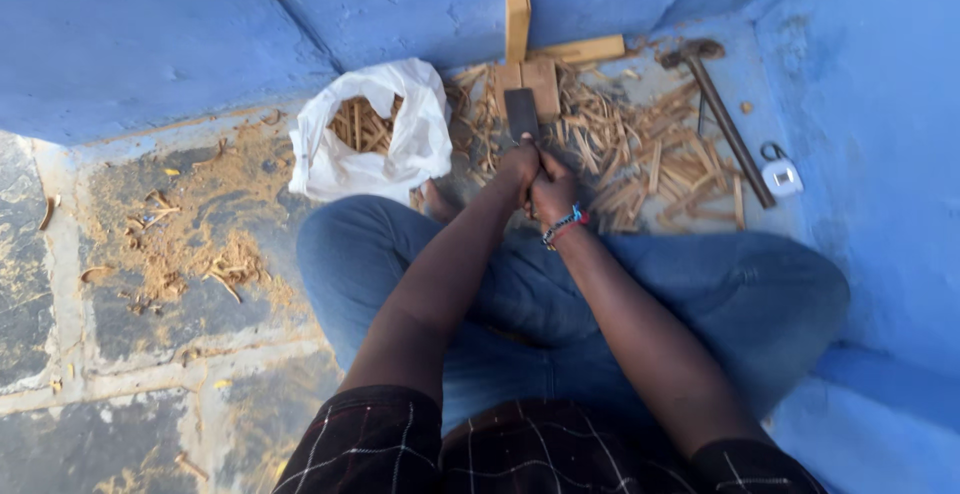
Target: The person sits on the floor and uses a hand tool to shave thin strips from wooden blocks. They hold the wood with their hand and feet while repeatedly scraping the surface, accumulating shavings in a pile and inside a white bag.
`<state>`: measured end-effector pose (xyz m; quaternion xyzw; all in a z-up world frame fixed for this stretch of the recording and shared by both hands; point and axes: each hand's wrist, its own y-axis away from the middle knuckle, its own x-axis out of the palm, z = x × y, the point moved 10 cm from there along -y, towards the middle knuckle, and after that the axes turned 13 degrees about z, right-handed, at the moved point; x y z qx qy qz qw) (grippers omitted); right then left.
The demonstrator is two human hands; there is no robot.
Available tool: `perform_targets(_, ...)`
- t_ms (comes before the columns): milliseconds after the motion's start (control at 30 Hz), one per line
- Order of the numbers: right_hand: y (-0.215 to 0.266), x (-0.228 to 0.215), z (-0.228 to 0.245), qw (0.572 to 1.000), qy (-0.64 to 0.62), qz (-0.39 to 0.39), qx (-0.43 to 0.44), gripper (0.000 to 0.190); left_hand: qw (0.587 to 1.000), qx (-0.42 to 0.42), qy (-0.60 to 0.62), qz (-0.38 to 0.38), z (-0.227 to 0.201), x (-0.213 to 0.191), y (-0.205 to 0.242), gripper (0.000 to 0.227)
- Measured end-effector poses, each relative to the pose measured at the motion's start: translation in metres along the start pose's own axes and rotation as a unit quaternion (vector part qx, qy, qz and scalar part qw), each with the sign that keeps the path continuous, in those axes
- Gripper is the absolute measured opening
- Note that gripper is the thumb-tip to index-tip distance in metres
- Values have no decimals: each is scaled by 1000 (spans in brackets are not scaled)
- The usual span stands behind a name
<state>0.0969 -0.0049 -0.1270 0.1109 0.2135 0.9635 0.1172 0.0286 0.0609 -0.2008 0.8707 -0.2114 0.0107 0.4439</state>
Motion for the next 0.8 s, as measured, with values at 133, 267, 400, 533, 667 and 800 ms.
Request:
perform_targets(133, -20, -5, -16, 1000, -15, -1, 14, 35, 999, -1, -45, -24, -12, -10, -2, 75)
perform_targets(267, -56, -23, -27, 997, 14, 13, -68, 32, 1000, -7, -9, 3, -15, -4, -20, 77)
perform_targets(400, -82, -27, -28, 985, 27, 18, -170, 35, 1000, 2, 6, 27, -16, -6, -42, 76)
perform_targets(533, -98, -32, -54, 999, 13, -16, 30, 44, 999, 15, 18, 33, -28, -13, -58, 74)
perform_targets(667, -91, -23, -15, 994, 31, 20, -100, 43, 988, 119, 27, 90, -42, -5, -54, 63)
perform_targets(800, -36, -22, 28, 896, 205, -73, -386, 31, 956, 186, -138, -182, -42, -47, -6, 57)
